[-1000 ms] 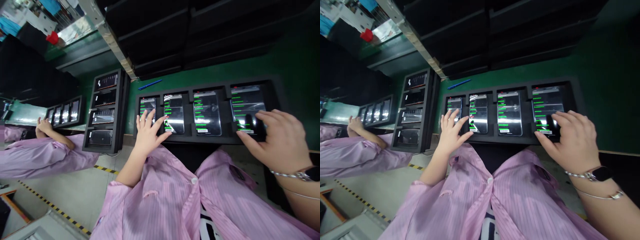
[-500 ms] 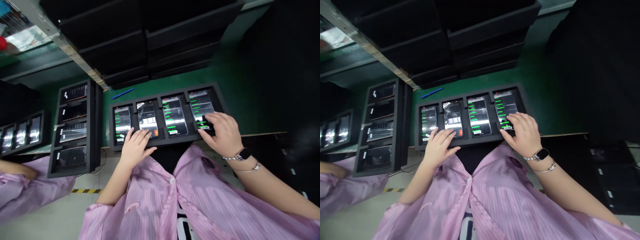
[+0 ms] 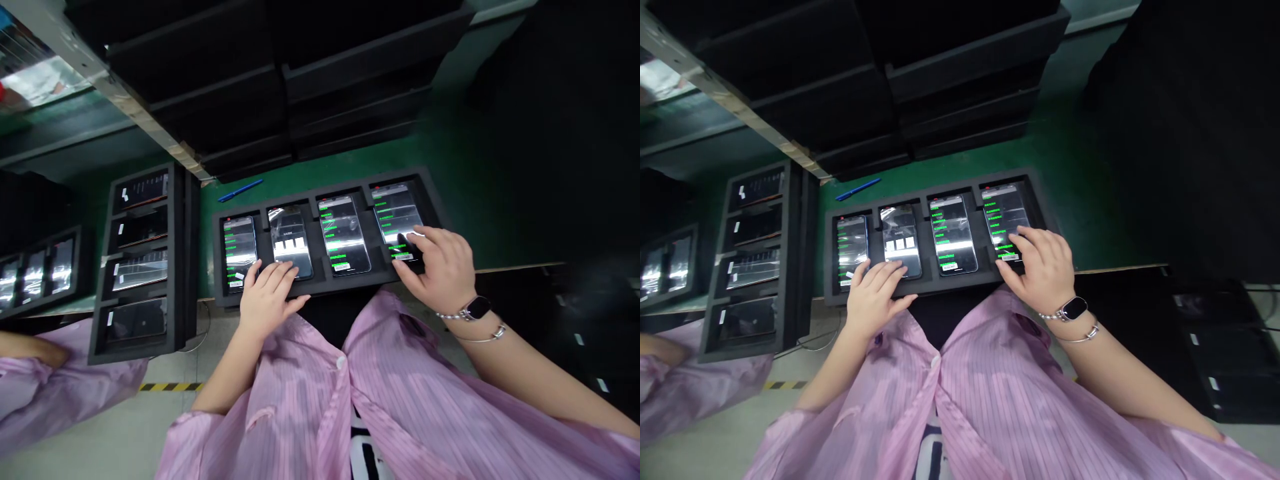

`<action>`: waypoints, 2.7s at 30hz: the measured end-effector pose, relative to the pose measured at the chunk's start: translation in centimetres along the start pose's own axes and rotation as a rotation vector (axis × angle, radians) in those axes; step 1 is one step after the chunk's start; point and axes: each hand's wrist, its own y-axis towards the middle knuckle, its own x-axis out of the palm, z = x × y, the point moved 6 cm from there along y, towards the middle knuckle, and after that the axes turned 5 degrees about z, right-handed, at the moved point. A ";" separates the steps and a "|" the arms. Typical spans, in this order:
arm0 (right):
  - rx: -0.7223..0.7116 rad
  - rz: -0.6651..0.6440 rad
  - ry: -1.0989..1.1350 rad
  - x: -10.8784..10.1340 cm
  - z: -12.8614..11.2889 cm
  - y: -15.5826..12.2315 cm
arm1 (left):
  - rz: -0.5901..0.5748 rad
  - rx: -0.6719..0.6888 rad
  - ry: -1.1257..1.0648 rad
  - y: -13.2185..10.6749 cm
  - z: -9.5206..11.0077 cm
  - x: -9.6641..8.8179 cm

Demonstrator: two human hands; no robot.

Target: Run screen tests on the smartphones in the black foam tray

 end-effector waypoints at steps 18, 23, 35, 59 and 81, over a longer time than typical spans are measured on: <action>0.111 -0.108 -0.006 0.6 0.1 0.1 | 0.039 0.046 0.039 0.2 0.3 -0.2; 0.048 0.010 -0.024 0.3 0.1 -0.2 | 0.042 0.057 0.052 0.2 0.5 -0.3; 0.088 -0.065 -0.042 0.5 0.1 0.1 | 0.009 -0.003 -0.001 0.1 0.2 -0.3; 0.148 -0.256 -0.031 -0.2 -0.7 0.9 | 0.156 -0.566 -0.069 -5.4 -8.9 -4.8; 0.019 -0.011 0.158 0.8 -0.3 0.7 | 0.216 -0.024 0.082 -5.8 -7.2 -3.8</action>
